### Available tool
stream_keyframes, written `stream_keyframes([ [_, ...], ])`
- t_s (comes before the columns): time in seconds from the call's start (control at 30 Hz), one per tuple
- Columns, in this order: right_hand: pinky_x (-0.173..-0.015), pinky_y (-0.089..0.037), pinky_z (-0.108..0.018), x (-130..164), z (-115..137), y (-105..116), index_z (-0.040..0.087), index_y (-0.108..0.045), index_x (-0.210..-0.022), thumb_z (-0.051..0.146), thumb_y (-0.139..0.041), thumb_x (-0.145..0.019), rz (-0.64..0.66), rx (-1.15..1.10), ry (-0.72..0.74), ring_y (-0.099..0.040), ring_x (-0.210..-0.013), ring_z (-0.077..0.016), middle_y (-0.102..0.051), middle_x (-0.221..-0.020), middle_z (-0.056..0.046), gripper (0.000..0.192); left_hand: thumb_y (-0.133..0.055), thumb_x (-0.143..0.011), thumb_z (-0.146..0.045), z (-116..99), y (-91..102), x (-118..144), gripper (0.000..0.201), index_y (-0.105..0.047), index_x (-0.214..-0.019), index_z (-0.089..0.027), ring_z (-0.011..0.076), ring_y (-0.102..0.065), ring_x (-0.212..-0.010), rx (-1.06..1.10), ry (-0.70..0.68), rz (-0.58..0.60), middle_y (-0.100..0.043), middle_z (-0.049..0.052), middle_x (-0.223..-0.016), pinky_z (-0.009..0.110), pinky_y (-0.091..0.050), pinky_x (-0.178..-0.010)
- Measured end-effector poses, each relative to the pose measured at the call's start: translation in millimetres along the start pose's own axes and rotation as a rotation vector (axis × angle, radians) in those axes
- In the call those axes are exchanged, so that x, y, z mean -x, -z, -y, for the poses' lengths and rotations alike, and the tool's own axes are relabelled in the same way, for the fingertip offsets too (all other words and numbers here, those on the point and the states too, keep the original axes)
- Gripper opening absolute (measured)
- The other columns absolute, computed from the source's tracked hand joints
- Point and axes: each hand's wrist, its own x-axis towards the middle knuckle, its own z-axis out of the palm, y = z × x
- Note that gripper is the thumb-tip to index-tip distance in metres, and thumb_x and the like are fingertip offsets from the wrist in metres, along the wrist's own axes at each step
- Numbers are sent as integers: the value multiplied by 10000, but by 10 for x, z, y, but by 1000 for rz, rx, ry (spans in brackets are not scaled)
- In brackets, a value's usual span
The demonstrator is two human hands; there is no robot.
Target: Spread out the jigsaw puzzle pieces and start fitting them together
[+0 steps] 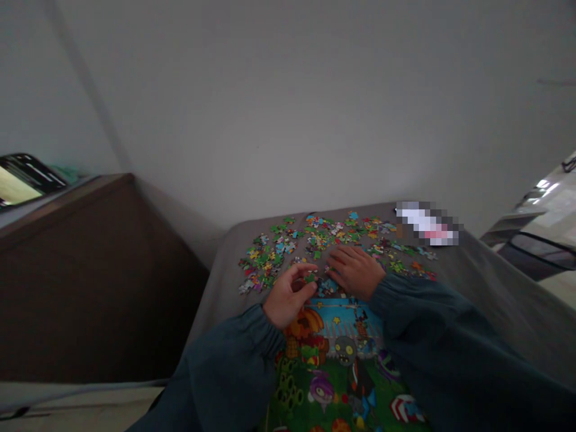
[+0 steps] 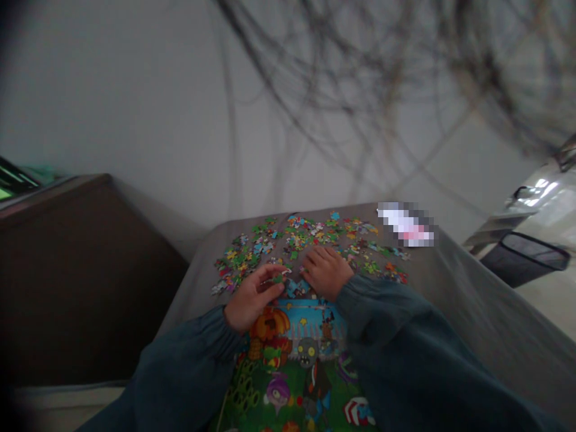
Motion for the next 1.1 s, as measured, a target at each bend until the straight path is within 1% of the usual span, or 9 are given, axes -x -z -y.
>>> stream_keyframes([
  [0.17, -1037, -465, -437, -15, 7, 34, 201, -698, -1283, 170, -525, -991, -61, -52, -10, -608, -1232, -283, -711, -1267, -129, 341, -767, -730, -357, 9, 12, -15, 455, -646, -1140, -203, 150, -638, -782, -1, 3, 7, -640, 58, -1093, 240, -479, -602],
  [0.33, -933, -489, -404, -53, 22, 73, 200, -743, -1173, 200, -530, -1008, 79, -22, -88, -669, -1066, -272, -753, -1157, -104, 270, -729, -743, -343, -19, -13, -9, 414, -670, -1122, -185, 160, -633, -762, -91, -52, -1, -667, 71, -1075, 273, -488, -637],
  [0.47, -921, -497, -403, -63, 18, 62, 208, -753, -1132, 211, -520, -1022, 124, -33, -124, -661, -1077, -272, -744, -1179, -100, 258, -664, -805, -326, -62, -75, 55, 267, -714, -1035, -200, 159, -595, -699, -280, -164, 29, -695, 36, -897, 274, -469, -629],
  [0.53, -919, -501, -404, -64, 17, 55, 211, -756, -1120, 206, -524, -1020, 124, -42, -136, -654, -1082, -272, -741, -1174, -100, 253, -634, -837, -317, -82, -103, 106, 244, -722, -1036, -208, 166, -596, -673, -370, -188, 76, -697, 25, -836, 274, -462, -604],
  [0.63, -927, -504, -400, -71, 23, 56, 218, -755, -1124, 203, -527, -1016, 123, -47, -145, -645, -1083, -267, -736, -1172, -98, 252, -608, -862, -255, -100, -143, 206, 265, -720, -1100, -223, 191, -653, -750, -513, -293, 187, -746, 43, -943, 302, -502, -682],
  [0.8, -942, -514, -403, -86, 32, 85, 209, -757, -1131, 202, -496, -1024, 139, -46, -139, -641, -1093, -267, -731, -1170, -113, 283, -554, -905, -142, -92, -256, 395, 336, -693, -1194, -244, 215, -711, -883, -719, -538, 510, -770, 54, -1065, 317, -505, -790],
  [0.9, -1004, -506, -425, -84, 39, 103, 188, -733, -1221, 197, -458, -1035, 159, -62, -157, -636, -1157, -278, -717, -1245, -119, 332, -517, -948, -125, -78, -309, 445, 315, -684, -1195, -224, 220, -718, -961, -755, -653, 575, -775, 63, -1078, 306, -497, -820],
  [1.03, -1186, -377, -444, -72, 100, 110, 211, -521, -1502, 304, -431, -1066, 97, -184, 14, -432, -1463, -253, -495, -1580, -78, 455, -497, -978, -134, -75, -318, 441, 280, -687, -1171, -207, 211, -719, -926, -776, -742, 542, -776, 66, -1054, 300, -498, -806],
  [1.1, -1219, -331, -438, -72, 148, 107, 207, -436, -1559, 378, -408, -1080, 126, -238, 124, -327, -1534, -234, -406, -1641, -57, 510, -502, -973, -130, -78, -314, 439, 274, -688, -1159, -206, 215, -721, -914, -802, -768, 537, -777, 62, -1044, 305, -498, -794],
])
